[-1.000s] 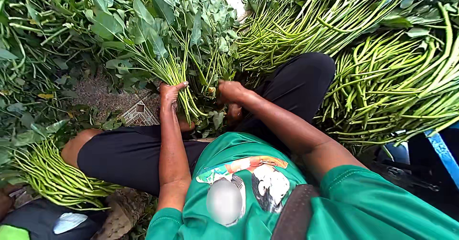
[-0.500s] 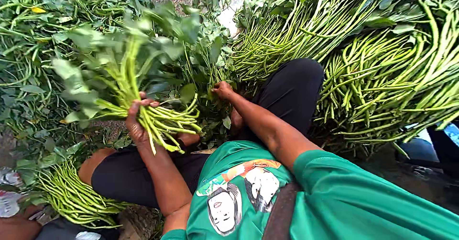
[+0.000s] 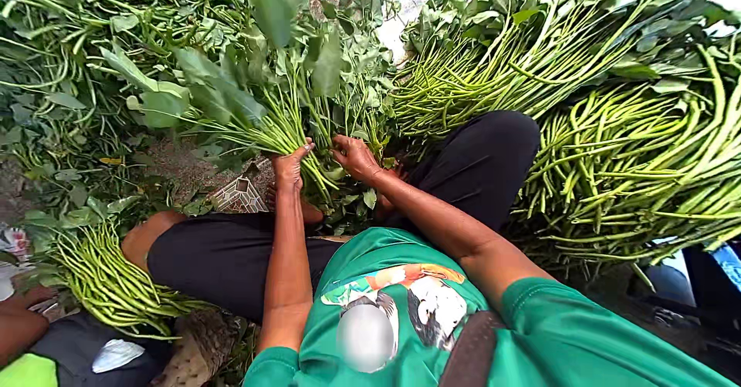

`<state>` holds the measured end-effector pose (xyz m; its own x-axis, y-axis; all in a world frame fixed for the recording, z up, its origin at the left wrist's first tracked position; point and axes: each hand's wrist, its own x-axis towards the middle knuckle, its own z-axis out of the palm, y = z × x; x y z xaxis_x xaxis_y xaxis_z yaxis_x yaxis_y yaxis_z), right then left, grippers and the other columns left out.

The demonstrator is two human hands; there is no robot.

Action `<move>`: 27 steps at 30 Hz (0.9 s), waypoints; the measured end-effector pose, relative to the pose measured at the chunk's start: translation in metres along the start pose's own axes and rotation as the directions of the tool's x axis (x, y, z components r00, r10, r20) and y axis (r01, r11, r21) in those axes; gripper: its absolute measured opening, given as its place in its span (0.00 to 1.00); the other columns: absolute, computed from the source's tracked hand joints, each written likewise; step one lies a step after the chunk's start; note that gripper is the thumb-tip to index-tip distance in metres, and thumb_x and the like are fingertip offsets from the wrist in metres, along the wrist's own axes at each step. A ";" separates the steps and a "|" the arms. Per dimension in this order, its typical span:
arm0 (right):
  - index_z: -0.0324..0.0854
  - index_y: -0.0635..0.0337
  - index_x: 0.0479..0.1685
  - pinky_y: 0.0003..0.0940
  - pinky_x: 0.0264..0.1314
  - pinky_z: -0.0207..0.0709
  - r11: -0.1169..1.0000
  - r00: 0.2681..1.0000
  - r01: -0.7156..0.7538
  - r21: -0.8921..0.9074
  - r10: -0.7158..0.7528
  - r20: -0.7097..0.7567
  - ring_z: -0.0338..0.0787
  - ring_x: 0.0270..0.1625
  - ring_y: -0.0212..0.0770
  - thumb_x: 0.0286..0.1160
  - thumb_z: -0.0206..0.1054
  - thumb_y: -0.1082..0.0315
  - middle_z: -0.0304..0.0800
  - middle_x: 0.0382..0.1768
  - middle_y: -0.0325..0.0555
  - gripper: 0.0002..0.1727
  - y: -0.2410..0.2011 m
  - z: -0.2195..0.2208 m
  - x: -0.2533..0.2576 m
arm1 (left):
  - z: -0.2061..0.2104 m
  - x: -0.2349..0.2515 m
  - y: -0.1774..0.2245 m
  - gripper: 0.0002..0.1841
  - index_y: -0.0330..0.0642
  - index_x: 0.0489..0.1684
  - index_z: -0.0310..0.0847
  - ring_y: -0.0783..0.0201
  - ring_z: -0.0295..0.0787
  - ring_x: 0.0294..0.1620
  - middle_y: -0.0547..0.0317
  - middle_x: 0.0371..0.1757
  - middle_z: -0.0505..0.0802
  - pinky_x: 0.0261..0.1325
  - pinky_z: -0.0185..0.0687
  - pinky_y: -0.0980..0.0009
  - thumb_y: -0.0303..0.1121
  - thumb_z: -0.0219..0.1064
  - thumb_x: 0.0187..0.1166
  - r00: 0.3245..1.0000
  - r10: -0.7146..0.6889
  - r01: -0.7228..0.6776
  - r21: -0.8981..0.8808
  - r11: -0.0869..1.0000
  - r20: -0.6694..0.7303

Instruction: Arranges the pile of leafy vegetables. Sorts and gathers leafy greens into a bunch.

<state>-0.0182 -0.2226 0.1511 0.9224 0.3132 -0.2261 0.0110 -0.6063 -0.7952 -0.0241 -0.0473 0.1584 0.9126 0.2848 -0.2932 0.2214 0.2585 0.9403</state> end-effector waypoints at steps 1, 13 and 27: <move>0.85 0.67 0.62 0.64 0.68 0.79 0.999 1.000 0.021 -0.028 -0.020 0.017 0.91 0.61 0.61 0.87 0.62 0.63 0.92 0.54 0.62 0.17 -0.001 0.004 -0.002 | 0.005 0.001 -0.005 0.30 0.27 0.67 0.71 0.57 0.95 0.52 0.44 0.51 0.95 0.60 0.91 0.61 0.10 0.74 0.62 1.000 0.014 -0.014 0.005 1.000 -0.006; 0.86 0.68 0.57 0.68 0.75 0.69 0.933 0.985 0.168 -0.317 -0.143 0.100 0.88 0.68 0.63 0.87 0.60 0.65 0.89 0.62 0.64 0.16 0.008 0.020 0.007 | 0.013 0.007 -0.022 0.29 0.28 0.65 0.72 0.53 0.95 0.43 0.42 0.45 0.94 0.51 0.94 0.56 0.13 0.78 0.62 0.986 -0.055 0.035 -0.131 0.991 -0.158; 0.87 0.64 0.59 0.70 0.78 0.61 0.959 0.991 -0.131 -0.252 0.126 -0.037 0.82 0.74 0.60 0.91 0.55 0.54 0.89 0.65 0.58 0.23 0.002 0.003 0.046 | -0.040 0.030 -0.002 0.33 0.26 0.73 0.65 0.56 0.94 0.43 0.42 0.51 0.90 0.52 0.94 0.61 0.15 0.77 0.67 0.875 0.170 -0.189 0.003 0.982 -0.453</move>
<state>0.0227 -0.2071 0.1373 0.9300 0.2075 -0.3035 -0.0128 -0.8067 -0.5908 -0.0112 -0.0019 0.1411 0.6803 0.7116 -0.1754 0.0460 0.1974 0.9793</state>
